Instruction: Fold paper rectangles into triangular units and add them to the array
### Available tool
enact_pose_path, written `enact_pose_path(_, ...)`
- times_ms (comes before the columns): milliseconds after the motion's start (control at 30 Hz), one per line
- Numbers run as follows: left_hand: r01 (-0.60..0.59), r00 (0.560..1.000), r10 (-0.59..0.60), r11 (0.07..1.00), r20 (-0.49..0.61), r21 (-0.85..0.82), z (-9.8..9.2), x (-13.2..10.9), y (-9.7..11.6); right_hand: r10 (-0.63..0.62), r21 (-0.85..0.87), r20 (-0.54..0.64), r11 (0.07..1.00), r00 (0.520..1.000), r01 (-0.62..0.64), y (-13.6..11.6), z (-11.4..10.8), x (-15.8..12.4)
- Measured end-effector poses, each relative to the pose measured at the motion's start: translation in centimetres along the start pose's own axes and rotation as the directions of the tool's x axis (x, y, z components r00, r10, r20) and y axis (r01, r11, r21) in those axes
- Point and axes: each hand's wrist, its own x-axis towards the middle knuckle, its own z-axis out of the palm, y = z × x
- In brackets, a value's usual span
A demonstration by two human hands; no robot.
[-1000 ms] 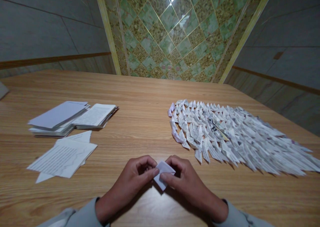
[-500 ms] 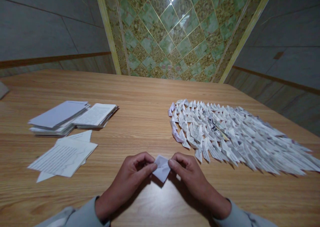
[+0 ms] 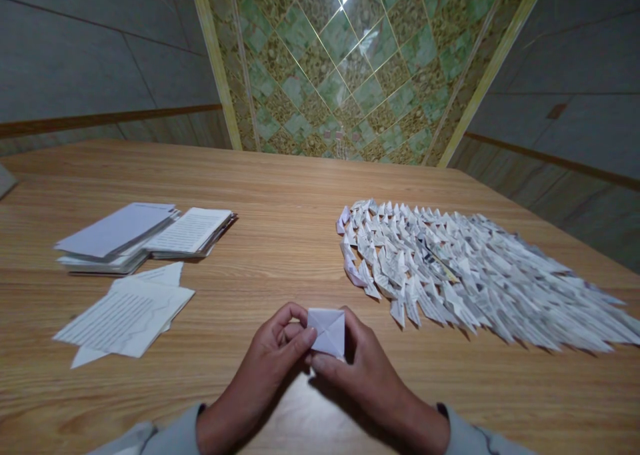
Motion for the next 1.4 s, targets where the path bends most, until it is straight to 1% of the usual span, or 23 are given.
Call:
enact_pose_path(67,0.014,0.998,-0.014,1.0,0.058,0.002,0.2,-0.2,-0.3,-0.025,-0.048,-0.063,0.999,0.998,0.022,-0.1,0.1,-0.1)
enact_pose_path(133,-0.005,0.996,0.0,0.999,0.085,0.053,0.2,-0.3,-0.3,-0.087,-0.097,-0.078,0.992,0.993,0.08,-0.3,-0.1,0.0)
enact_pose_path(200,-0.061,0.996,0.048,0.984,0.078,0.167,0.0,-0.3,-0.2,-0.135,-0.148,-0.082,0.981,0.988,0.122,-0.2,-0.4,0.2)
enact_pose_path(267,-0.145,0.989,0.138,0.923,0.046,0.356,-0.5,-0.2,-0.1,-0.187,-0.257,-0.118,0.955,0.975,0.152,0.0,-0.8,0.4)
enact_pose_path(300,-0.193,0.979,0.202,0.863,0.032,0.466,-0.8,-0.2,-0.1,-0.236,-0.345,-0.139,0.922,0.962,0.176,0.1,-1.0,0.4)
enact_pose_path(333,-0.248,0.96,0.279,0.782,0.035,0.571,-1.1,-0.2,-0.1,-0.3,-0.448,-0.148,0.87,0.942,0.207,0.3,-1.2,0.5)
enact_pose_path(367,-0.309,0.931,0.36,0.685,0.062,0.66,-1.3,-0.2,-0.1,-0.372,-0.552,-0.135,0.798,0.918,0.242,0.4,-1.4,0.5)
enact_pose_path(433,-0.435,0.851,0.494,0.471,0.179,0.768,-1.7,-0.3,-0.1,-0.487,-0.721,-0.051,0.622,0.872,0.305,0.6,-1.7,0.5)
enact_pose_path(467,-0.491,0.807,0.535,0.371,0.251,0.788,-1.8,-0.4,-0.1,-0.512,-0.779,0.006,0.536,0.859,0.325,0.7,-1.8,0.5)
enact_pose_path(500,-0.533,0.77,0.554,0.286,0.317,0.796,-1.8,-0.5,-0.1,-0.517,-0.824,0.061,0.457,0.854,0.335,0.7,-1.9,0.5)
enact_pose_path(533,-0.558,0.748,0.551,0.22,0.371,0.8,-1.7,-0.5,0.0,-0.512,-0.859,0.105,0.386,0.853,0.337,0.8,-1.9,0.5)
enact_pose_path(567,-0.568,0.742,0.53,0.171,0.411,0.805,-1.6,-0.5,0.1,-0.501,-0.884,0.137,0.327,0.855,0.333,0.8,-1.9,0.4)
enact_pose_path(600,-0.567,0.749,0.495,0.133,0.442,0.813,-1.4,-0.5,0.1,-0.486,-0.902,0.16,0.281,0.859,0.327,0.8,-1.8,0.4)
enact_pose_path(667,-0.549,0.782,0.4,0.077,0.478,0.833,-1.1,-0.5,0.3,-0.455,-0.919,0.193,0.226,0.869,0.323,1.0,-1.6,0.4)
enact_pose_path(767,-0.501,0.834,0.276,0.017,0.477,0.866,-0.9,-0.3,0.2,-0.4,-0.926,0.216,0.205,0.891,0.316,1.1,-1.5,0.4)
enact_pose_path(867,-0.463,0.863,0.213,-0.026,0.458,0.886,-1.1,-0.3,-0.2,-0.34,-0.921,0.25,0.205,0.907,0.331,0.8,-1.9,0.5)
enact_pose_path(933,-0.456,0.868,0.199,-0.046,0.455,0.889,-1.3,-0.3,-0.4,-0.282,-0.901,0.295,0.236,0.913,0.364,0.3,-2.4,0.5)
enact_pose_path(1033,-0.443,0.869,0.215,-0.067,0.446,0.894,-1.7,-0.2,-0.5,-0.211,-0.86,0.331,0.333,0.92,0.386,-0.4,-3.2,0.3)
enact_pose_path(1133,-0.44,0.867,0.231,-0.058,0.441,0.896,-1.9,-0.1,-0.2,-0.192,-0.832,0.335,0.4,0.922,0.386,-0.6,-3.7,0.2)
enact_pose_path(1267,-0.462,0.864,0.218,-0.017,0.454,0.887,-1.7,-0.1,0.1,-0.198,-0.83,0.329,0.405,0.923,0.383,-0.3,-3.7,0.2)
enact_pose_path(1400,-0.45,0.87,0.228,0.004,0.437,0.893,-1.7,0.0,-0.1,-0.197,-0.837,0.334,0.388,0.922,0.386,-0.4,-3.7,0.2)
